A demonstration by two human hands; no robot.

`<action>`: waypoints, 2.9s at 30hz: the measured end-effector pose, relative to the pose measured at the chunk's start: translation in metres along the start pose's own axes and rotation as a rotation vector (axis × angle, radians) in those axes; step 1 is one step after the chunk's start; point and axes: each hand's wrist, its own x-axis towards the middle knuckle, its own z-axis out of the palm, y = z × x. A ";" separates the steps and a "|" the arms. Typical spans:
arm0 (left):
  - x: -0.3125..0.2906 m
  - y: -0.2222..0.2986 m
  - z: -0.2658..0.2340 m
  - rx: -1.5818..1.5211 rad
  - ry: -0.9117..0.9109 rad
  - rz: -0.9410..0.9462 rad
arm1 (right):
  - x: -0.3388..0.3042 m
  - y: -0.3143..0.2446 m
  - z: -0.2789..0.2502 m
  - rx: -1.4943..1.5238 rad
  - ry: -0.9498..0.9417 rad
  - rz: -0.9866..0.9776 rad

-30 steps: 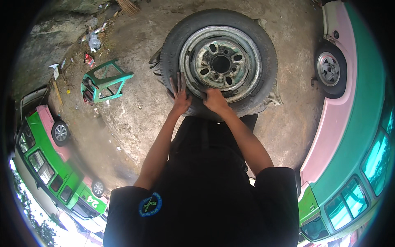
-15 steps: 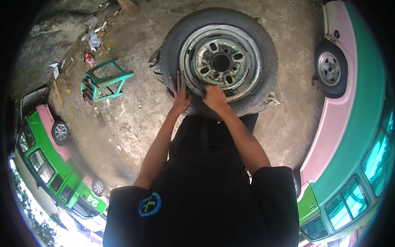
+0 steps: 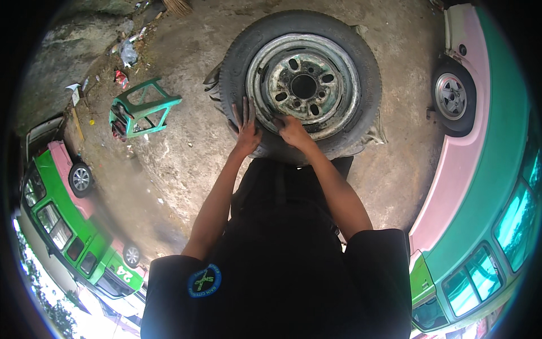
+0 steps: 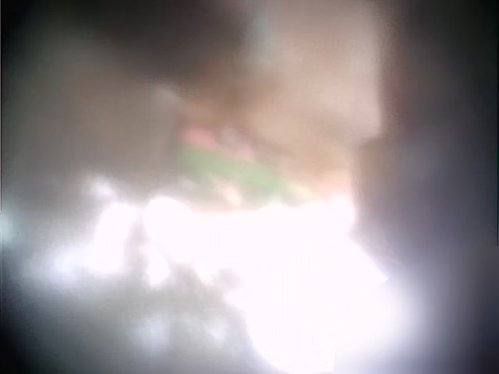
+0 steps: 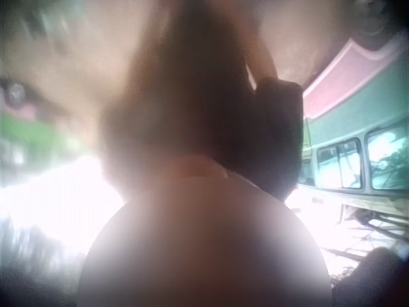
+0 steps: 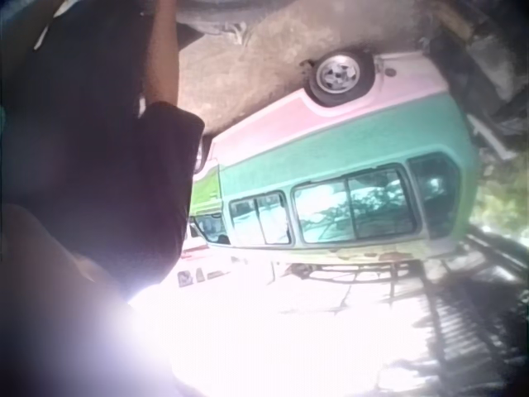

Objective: The person scrubs the inner rim and bead area of a car tire with a small brush, rotating the tire to reach different sections. The tire remains on the ground throughout the clip.

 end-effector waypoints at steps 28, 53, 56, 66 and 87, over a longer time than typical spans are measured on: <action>-0.002 -0.006 0.005 -0.030 0.024 0.048 | 0.001 0.029 0.023 -0.290 0.446 -0.594; 0.000 -0.004 0.003 -0.047 0.006 0.037 | 0.001 0.005 0.018 -0.612 0.260 -0.327; 0.001 -0.007 0.004 -0.103 0.024 0.069 | -0.011 0.018 0.011 -0.572 0.279 -0.367; 0.000 -0.005 0.004 -0.035 0.008 0.034 | -0.034 0.006 0.010 -0.555 0.306 -0.320; 0.001 -0.012 0.010 -0.076 0.065 0.077 | -0.034 0.044 0.013 -0.597 0.215 -0.193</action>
